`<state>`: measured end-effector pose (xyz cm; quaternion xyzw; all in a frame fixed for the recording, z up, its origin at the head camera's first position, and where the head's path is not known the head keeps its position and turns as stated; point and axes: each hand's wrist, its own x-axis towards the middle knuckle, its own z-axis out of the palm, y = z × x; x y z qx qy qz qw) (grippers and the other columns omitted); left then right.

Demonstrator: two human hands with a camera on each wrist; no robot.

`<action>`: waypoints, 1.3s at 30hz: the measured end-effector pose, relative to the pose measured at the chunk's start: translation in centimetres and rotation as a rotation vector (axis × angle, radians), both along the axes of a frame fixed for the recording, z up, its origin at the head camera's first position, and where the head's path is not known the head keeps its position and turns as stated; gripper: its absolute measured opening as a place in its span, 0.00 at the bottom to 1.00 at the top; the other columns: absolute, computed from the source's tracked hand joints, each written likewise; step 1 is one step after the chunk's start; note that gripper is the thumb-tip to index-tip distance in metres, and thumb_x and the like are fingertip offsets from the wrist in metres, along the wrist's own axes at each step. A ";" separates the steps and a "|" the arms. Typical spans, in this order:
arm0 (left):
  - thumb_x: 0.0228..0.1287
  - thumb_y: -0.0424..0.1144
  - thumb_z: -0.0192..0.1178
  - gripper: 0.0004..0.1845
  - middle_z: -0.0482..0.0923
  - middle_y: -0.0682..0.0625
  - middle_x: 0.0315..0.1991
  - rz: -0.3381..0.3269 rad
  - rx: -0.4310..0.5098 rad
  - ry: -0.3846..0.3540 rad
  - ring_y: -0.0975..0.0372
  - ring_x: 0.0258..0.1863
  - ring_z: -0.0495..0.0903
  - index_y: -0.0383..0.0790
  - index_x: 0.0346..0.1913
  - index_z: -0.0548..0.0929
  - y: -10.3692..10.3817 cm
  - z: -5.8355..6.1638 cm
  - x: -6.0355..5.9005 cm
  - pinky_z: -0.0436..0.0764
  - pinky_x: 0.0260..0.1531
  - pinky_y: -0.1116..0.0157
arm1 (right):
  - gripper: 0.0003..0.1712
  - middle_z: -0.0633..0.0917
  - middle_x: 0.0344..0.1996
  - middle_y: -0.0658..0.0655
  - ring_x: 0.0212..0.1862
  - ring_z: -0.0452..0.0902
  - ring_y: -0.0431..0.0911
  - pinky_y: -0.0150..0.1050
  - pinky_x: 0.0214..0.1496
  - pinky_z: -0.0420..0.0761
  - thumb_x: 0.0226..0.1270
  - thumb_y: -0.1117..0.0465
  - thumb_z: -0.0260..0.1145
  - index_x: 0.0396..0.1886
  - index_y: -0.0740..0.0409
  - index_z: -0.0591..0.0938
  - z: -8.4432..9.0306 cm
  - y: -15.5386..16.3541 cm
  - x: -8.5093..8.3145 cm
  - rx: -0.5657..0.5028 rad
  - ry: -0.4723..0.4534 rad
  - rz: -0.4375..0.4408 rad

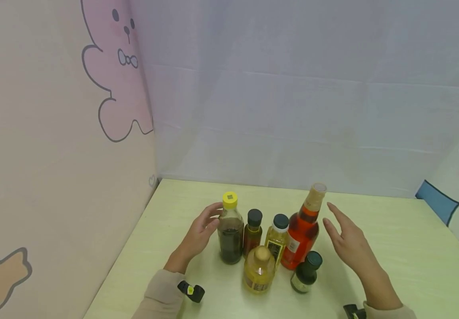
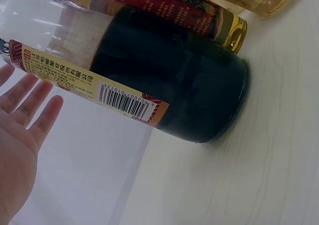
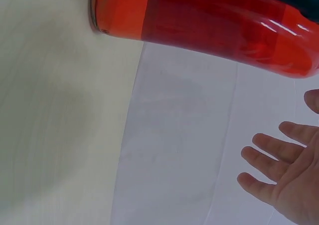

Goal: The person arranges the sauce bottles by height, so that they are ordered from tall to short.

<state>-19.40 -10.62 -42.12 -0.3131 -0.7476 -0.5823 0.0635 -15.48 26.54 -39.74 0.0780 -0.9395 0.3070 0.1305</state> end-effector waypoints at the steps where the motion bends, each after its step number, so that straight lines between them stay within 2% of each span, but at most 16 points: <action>1: 0.68 0.28 0.43 0.21 0.68 0.36 0.54 -0.005 0.006 0.007 0.48 0.54 0.67 0.30 0.62 0.60 0.0 0.0 0.0 0.68 0.50 0.50 | 0.31 0.63 0.60 0.71 0.59 0.57 0.67 0.63 0.53 0.58 0.71 0.50 0.48 0.68 0.61 0.56 0.0 -0.1 0.0 -0.003 0.011 0.003; 7: 0.69 0.30 0.43 0.20 0.67 0.32 0.51 -0.039 0.046 0.046 0.44 0.53 0.66 0.27 0.62 0.60 0.3 -0.1 -0.1 0.67 0.51 0.50 | 0.29 0.66 0.59 0.70 0.58 0.59 0.67 0.63 0.53 0.59 0.71 0.53 0.49 0.67 0.60 0.59 0.1 -0.5 0.2 -0.022 0.060 0.024; 19: 0.69 0.36 0.46 0.24 0.65 0.24 0.48 -0.100 0.101 0.066 0.36 0.49 0.66 0.24 0.61 0.57 0.8 -0.3 -0.1 0.68 0.50 0.54 | 0.25 0.69 0.58 0.67 0.58 0.60 0.64 0.62 0.53 0.60 0.71 0.56 0.50 0.65 0.59 0.63 0.3 -1.1 0.3 -0.082 0.137 0.062; 23: 0.69 0.38 0.47 0.25 0.67 0.26 0.48 -0.096 0.110 0.066 0.38 0.48 0.67 0.24 0.61 0.57 1.1 -0.3 -0.1 0.69 0.48 0.58 | 0.25 0.70 0.56 0.67 0.58 0.61 0.64 0.62 0.53 0.60 0.70 0.57 0.51 0.63 0.62 0.65 0.5 -1.5 0.4 -0.111 0.152 0.071; 29: 0.68 0.38 0.49 0.25 0.70 0.35 0.47 -0.070 0.092 0.069 0.49 0.48 0.70 0.26 0.61 0.58 1.4 -0.3 0.0 0.71 0.43 0.61 | 0.25 0.71 0.56 0.67 0.57 0.62 0.63 0.64 0.52 0.60 0.68 0.59 0.54 0.63 0.63 0.65 0.9 -2.0 0.6 -0.173 0.137 0.098; 33: 0.67 0.37 0.49 0.24 0.71 0.37 0.47 -0.057 0.079 0.070 0.52 0.48 0.71 0.27 0.61 0.59 1.5 -0.4 0.0 0.71 0.43 0.60 | 0.26 0.72 0.55 0.66 0.56 0.64 0.63 0.64 0.51 0.60 0.67 0.61 0.55 0.63 0.62 0.65 1.1 -2.3 0.7 -0.213 0.133 0.114; 39: 0.66 0.32 0.50 0.22 0.71 0.39 0.47 -0.057 0.074 0.053 0.53 0.49 0.70 0.28 0.61 0.60 1.6 -0.4 0.0 0.68 0.49 0.53 | 0.27 0.72 0.55 0.65 0.55 0.65 0.62 0.65 0.51 0.61 0.65 0.64 0.58 0.63 0.60 0.65 1.2 -2.5 0.8 -0.274 0.116 0.131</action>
